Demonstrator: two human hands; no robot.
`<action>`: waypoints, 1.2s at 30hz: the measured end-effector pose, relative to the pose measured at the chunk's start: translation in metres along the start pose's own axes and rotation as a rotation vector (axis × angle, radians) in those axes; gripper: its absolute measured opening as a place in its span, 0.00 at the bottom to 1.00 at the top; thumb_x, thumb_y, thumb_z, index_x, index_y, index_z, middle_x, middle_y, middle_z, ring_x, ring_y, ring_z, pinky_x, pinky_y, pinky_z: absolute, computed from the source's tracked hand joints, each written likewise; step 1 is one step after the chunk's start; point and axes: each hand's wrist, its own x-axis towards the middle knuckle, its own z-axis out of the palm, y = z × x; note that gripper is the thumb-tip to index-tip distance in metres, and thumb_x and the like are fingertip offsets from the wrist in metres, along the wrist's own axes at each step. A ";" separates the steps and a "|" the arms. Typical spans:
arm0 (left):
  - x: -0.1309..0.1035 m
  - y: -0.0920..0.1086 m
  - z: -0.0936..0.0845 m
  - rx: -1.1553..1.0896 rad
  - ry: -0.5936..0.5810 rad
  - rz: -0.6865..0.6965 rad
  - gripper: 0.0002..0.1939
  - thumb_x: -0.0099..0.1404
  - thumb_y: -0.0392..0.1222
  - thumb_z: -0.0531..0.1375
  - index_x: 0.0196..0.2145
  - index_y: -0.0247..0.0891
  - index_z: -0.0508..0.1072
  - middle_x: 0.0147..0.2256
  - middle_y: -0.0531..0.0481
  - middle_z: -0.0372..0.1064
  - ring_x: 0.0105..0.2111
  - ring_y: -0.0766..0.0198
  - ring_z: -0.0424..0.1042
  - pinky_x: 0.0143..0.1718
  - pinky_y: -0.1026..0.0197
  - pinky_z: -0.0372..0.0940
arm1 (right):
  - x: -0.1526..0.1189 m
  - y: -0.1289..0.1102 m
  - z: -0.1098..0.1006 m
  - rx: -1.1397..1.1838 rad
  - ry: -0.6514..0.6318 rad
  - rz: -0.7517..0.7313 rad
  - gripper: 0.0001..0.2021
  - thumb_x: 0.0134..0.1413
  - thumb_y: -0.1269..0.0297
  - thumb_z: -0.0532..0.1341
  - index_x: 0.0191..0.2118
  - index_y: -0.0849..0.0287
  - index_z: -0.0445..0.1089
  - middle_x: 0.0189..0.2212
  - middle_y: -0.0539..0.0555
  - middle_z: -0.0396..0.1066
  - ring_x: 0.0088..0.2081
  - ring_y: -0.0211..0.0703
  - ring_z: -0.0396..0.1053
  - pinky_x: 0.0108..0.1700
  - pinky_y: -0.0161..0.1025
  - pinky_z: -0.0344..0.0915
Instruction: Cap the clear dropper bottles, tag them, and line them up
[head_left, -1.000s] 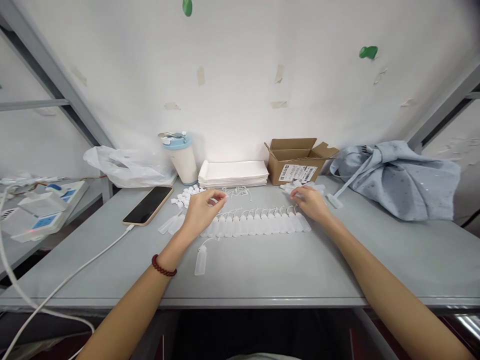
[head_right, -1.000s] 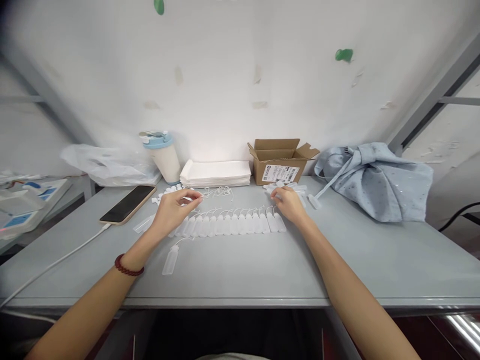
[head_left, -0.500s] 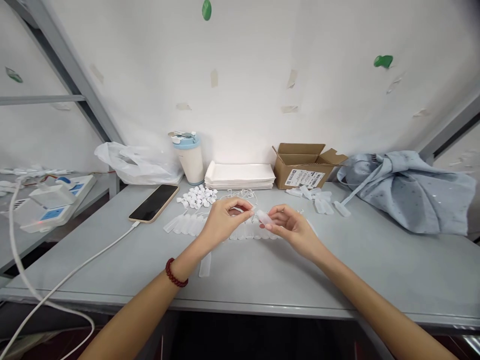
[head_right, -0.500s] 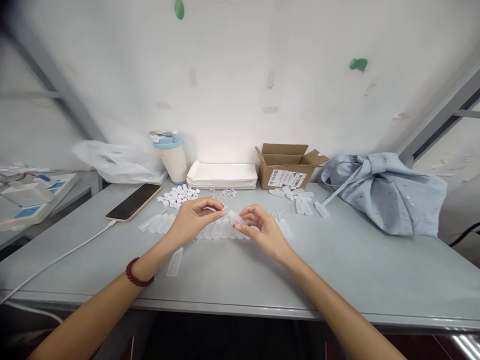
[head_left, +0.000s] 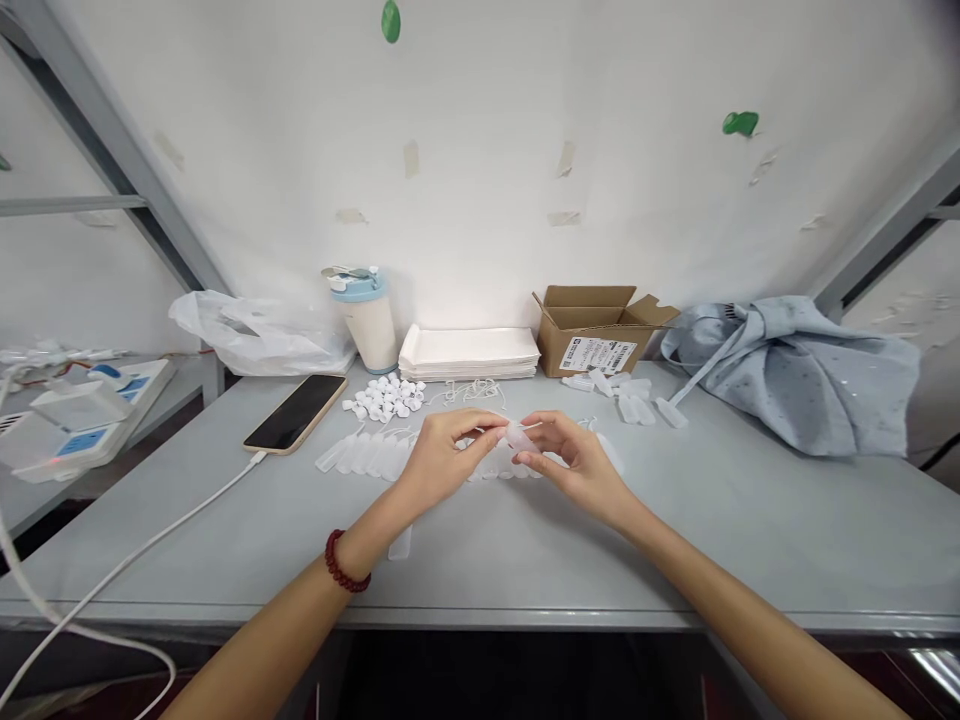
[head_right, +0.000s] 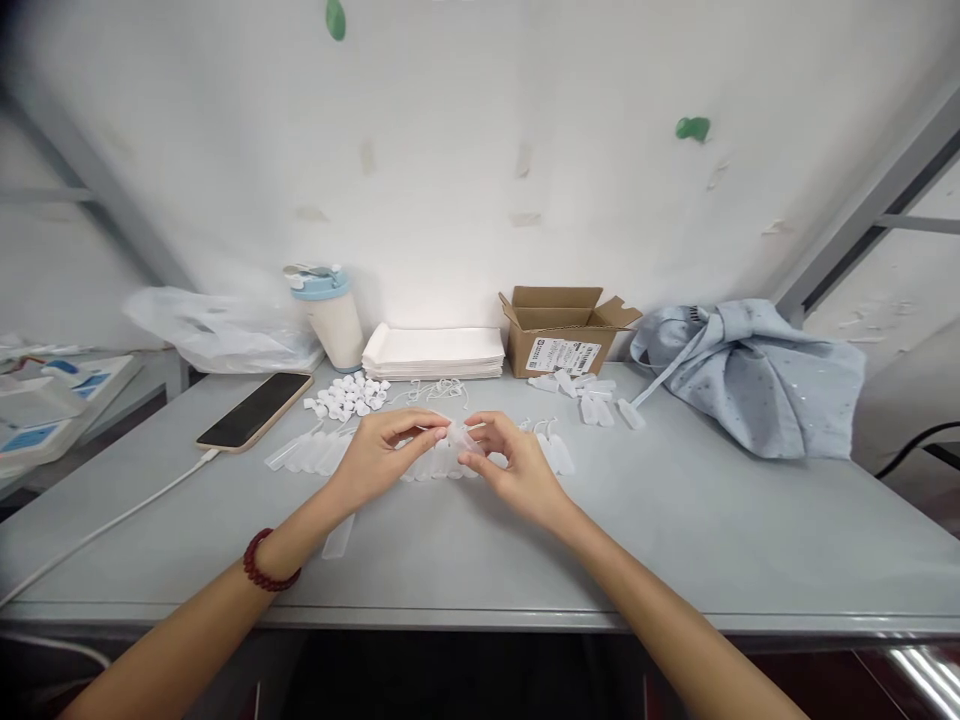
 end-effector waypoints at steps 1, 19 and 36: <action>0.000 0.000 0.000 -0.020 0.000 -0.032 0.08 0.61 0.41 0.59 0.34 0.38 0.77 0.35 0.49 0.76 0.36 0.62 0.73 0.37 0.63 0.68 | -0.001 0.000 0.001 -0.046 0.008 -0.021 0.14 0.53 0.60 0.61 0.46 0.54 0.61 0.35 0.53 0.72 0.36 0.43 0.71 0.39 0.43 0.68; 0.004 -0.001 0.002 -0.221 -0.146 -0.294 0.11 0.55 0.46 0.64 0.30 0.35 0.73 0.27 0.52 0.71 0.26 0.68 0.69 0.29 0.66 0.64 | -0.003 0.010 0.007 -0.409 0.044 -0.391 0.18 0.58 0.69 0.56 0.54 0.52 0.61 0.44 0.54 0.73 0.42 0.43 0.72 0.42 0.40 0.68; -0.004 -0.001 0.009 0.250 -0.021 0.343 0.22 0.57 0.41 0.64 0.50 0.39 0.67 0.48 0.42 0.67 0.49 0.55 0.66 0.48 0.52 0.66 | 0.003 -0.010 -0.006 0.722 -0.156 0.231 0.16 0.55 0.62 0.61 0.49 0.59 0.67 0.45 0.60 0.73 0.48 0.49 0.71 0.52 0.47 0.62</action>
